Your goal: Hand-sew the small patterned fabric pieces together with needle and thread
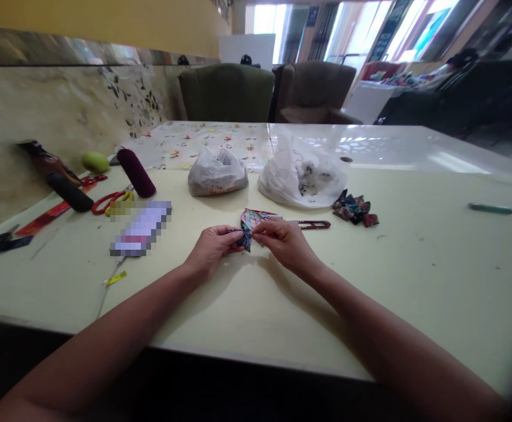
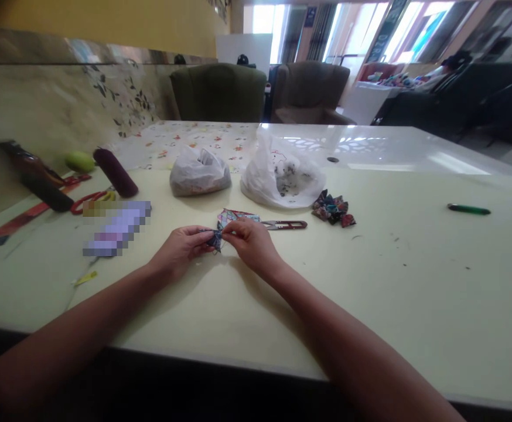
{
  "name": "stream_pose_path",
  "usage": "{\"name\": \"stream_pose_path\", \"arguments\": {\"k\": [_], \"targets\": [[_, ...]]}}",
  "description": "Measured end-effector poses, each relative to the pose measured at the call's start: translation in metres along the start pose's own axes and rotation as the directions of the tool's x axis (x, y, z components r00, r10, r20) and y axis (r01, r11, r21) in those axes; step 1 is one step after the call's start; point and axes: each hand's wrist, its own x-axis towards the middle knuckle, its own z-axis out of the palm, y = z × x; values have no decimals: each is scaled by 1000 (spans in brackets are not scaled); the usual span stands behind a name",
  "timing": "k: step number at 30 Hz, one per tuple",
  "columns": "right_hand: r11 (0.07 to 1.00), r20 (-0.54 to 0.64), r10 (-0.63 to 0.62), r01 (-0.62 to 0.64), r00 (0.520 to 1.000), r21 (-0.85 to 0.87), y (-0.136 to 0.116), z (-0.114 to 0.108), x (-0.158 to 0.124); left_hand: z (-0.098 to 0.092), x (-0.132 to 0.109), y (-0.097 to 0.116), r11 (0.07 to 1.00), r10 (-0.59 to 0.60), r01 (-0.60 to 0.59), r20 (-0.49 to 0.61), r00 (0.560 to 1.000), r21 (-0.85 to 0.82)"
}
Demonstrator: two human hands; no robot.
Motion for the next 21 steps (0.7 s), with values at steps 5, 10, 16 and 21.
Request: {"name": "stream_pose_path", "arguments": {"k": [5, 10, 16, 21], "targets": [[1000, 1, -6, 6, 1000, -27, 0, -1, 1, 0, 0, -1, 1000, 28, -28, 8, 1000, -4], [1000, 2, -11, 11, 1000, -24, -1, -1, 1, 1, 0, -2, 999, 44, -44, 11, 999, -11], [999, 13, -8, 9, 1000, -34, -1, -3, 1, 1, 0, -1, 999, 50, -50, 11, 999, -12], [999, 14, 13, -13, 1000, -50, 0, -2, 1, 1, 0, -1, 994, 96, -96, 15, 995, 51]]}}
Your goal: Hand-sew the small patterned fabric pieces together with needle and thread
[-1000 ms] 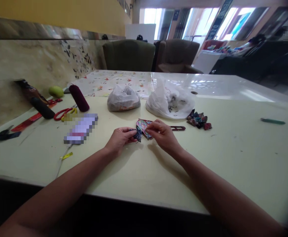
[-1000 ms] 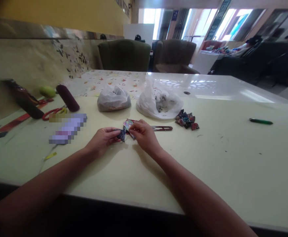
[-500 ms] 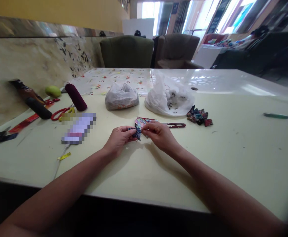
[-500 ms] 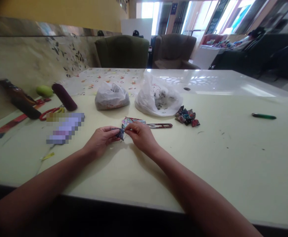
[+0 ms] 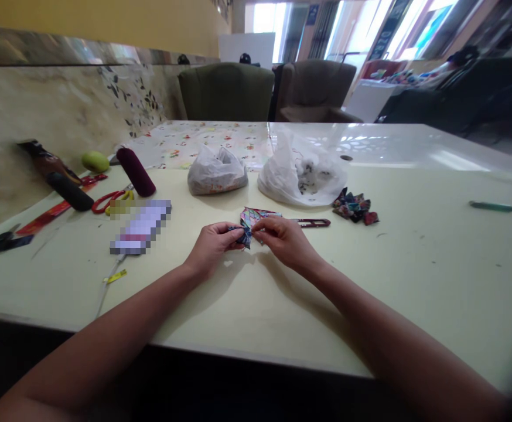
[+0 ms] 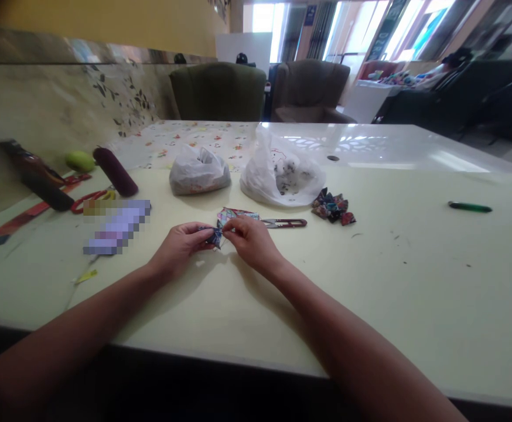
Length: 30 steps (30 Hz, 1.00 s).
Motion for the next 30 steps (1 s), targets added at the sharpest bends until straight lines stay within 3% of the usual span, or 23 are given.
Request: {"name": "stream_pose_path", "arguments": {"k": [11, 19, 30], "targets": [[998, 68, -53, 51, 996, 32, 0, 0, 0, -1, -1, 2, 971, 148, -150, 22, 989, 184], [999, 67, -28, 25, 997, 35, -4, 0, 0, -1, 0, 1, 978, 128, -134, 47, 991, 161], [987, 103, 5, -22, 995, 161, -2, -5, 1, -4, 1, 2, 993, 55, -65, 101, 993, 103]]}}
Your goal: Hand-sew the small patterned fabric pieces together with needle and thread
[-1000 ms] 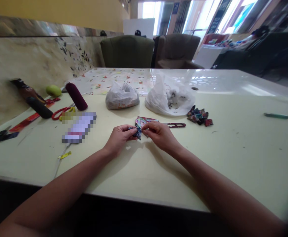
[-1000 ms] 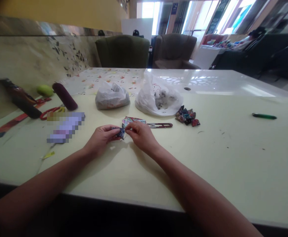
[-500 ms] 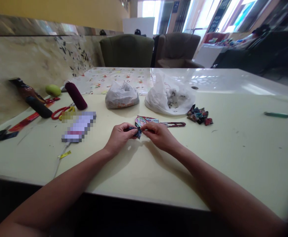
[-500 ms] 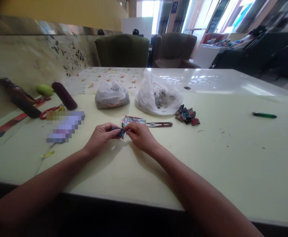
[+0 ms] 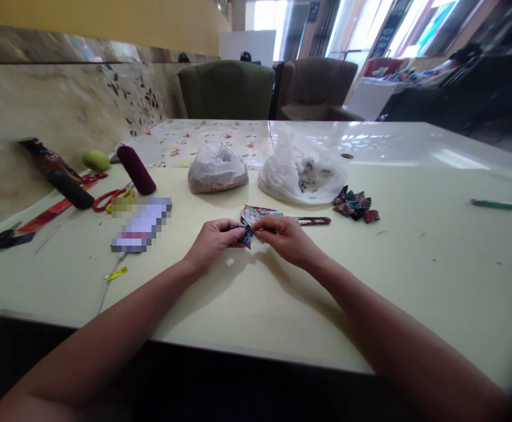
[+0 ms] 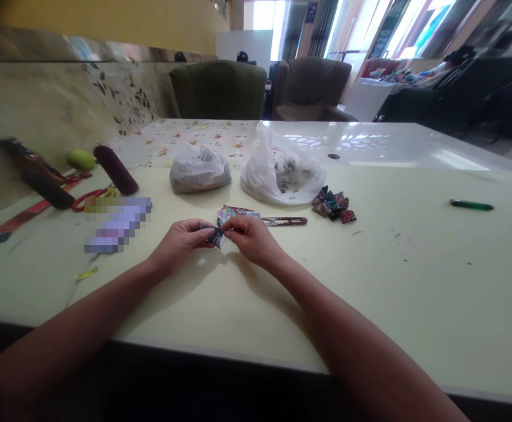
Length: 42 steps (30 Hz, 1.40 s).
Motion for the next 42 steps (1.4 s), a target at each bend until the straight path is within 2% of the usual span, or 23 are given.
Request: {"name": "stream_pose_path", "arguments": {"k": [5, 14, 18, 25, 30, 35, 37, 39, 42], "targets": [[986, 34, 4, -10, 999, 166, 5, -3, 1, -4, 2, -1, 997, -44, 49, 70, 997, -65], [897, 104, 116, -149, 988, 416, 4, -7, 2, -6, 3, -1, 985, -68, 91, 156, 985, -148], [888, 105, 132, -165, 986, 430, 5, -6, 2, -7, 4, -3, 982, -79, 107, 172, 982, -157], [929, 58, 95, -109, 994, 353, 4, -1, 1, -6, 4, -6, 983, -77, 101, 157, 985, -154], [976, 42, 48, -56, 998, 212, 1, 5, -1, -1, 3, -9, 990, -47, 63, 126, 991, -127], [978, 33, 24, -30, 999, 207, -1, 13, -3, 6, 0, -9, 998, -25, 30, 77, 997, -60], [966, 42, 53, -62, 998, 250, -3, 12, -3, 7, 0, -8, 999, -8, 11, 58, 998, -47], [941, 45, 136, -143, 990, 306, -5, 9, -3, 6, 1, -6, 998, 16, -15, 13, 1000, -64], [885, 95, 262, -278, 960, 373, -10, 2, -3, 1, 6, -3, 988, 58, -75, -126, 990, -134]]}}
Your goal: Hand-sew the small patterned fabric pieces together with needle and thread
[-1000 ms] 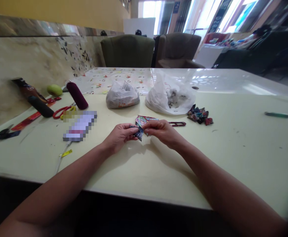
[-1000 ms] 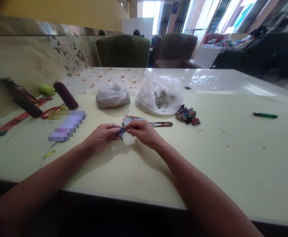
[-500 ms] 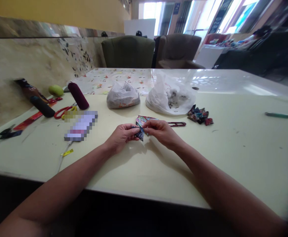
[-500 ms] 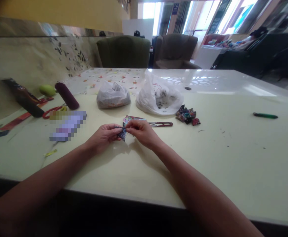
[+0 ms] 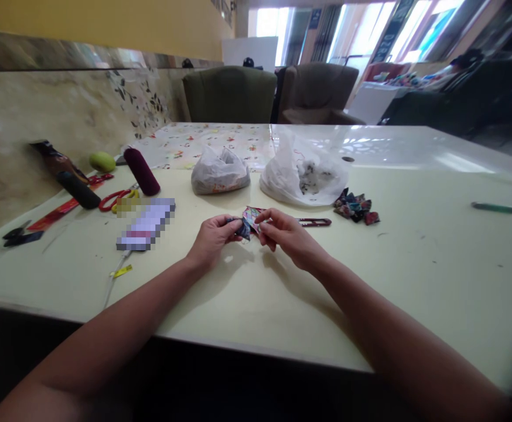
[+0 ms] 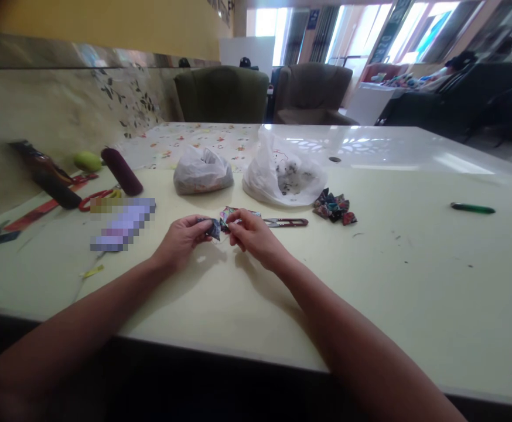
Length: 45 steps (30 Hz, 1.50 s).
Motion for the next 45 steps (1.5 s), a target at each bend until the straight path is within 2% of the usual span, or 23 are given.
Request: {"name": "stream_pose_path", "arguments": {"k": [3, 6, 10, 14, 17, 19, 21, 23, 26, 29, 32, 37, 39, 42, 43, 44, 45], "targets": [[995, 107, 56, -64, 993, 74, -5, -4, -3, -8, 8, 4, 994, 75, -87, -161, 984, -72], [993, 167, 56, -72, 984, 94, -7, -3, -4, -15, 14, 7, 985, 106, -135, -245, 964, -103], [998, 127, 51, -56, 991, 39, -7, -2, -4, -17, 16, 8, 981, 132, -164, -258, 957, -105], [995, 130, -7, -5, 992, 98, -10, -7, -3, -17, 17, 8, 969, 186, -226, -309, 933, -97], [983, 44, -94, 86, 995, 160, -11, -15, -2, -19, 20, 9, 958, 196, -251, -320, 927, -137], [979, -42, -107, 113, 993, 168, -11, -22, 0, -20, 20, 11, 947, 186, -253, -305, 934, -197], [984, -106, -87, 102, 991, 148, -10, -31, 1, -22, 21, 13, 929, 186, -264, -290, 939, -260], [993, -105, -42, 54, 994, 108, -8, -41, 3, -23, 22, 15, 909, 192, -281, -289, 938, -308], [999, -5, 38, -38, 999, 15, -7, -56, 3, -25, 23, 19, 883, 163, -281, -315, 935, -375], [991, 223, 123, -108, 967, -75, -9, -64, 2, -25, 24, 21, 864, 116, -260, -333, 936, -431], [983, 474, 169, -116, 864, -139, -11, -65, 0, -23, 22, 20, 874, 117, -252, -324, 939, -416], [988, 615, 145, -86, 775, -124, -15, -49, -4, -22, 20, 17, 897, 170, -284, -329, 929, -338], [987, 704, 127, -17, 699, -161, -18, -35, -7, -24, 21, 17, 898, 181, -300, -350, 919, -321], [989, 833, 79, 62, 547, -134, -24, -7, -17, -27, 23, 17, 905, 164, -293, -383, 909, -307], [992, 837, 43, 80, 545, -103, -26, 2, -20, -27, 23, 16, 909, 157, -286, -388, 908, -302], [990, 806, -5, 117, 592, -79, -27, 10, -23, -27, 24, 16, 914, 155, -281, -387, 909, -293], [981, 738, -68, 179, 671, -72, -28, 16, -26, -27, 24, 15, 918, 159, -279, -384, 910, -281]]}}
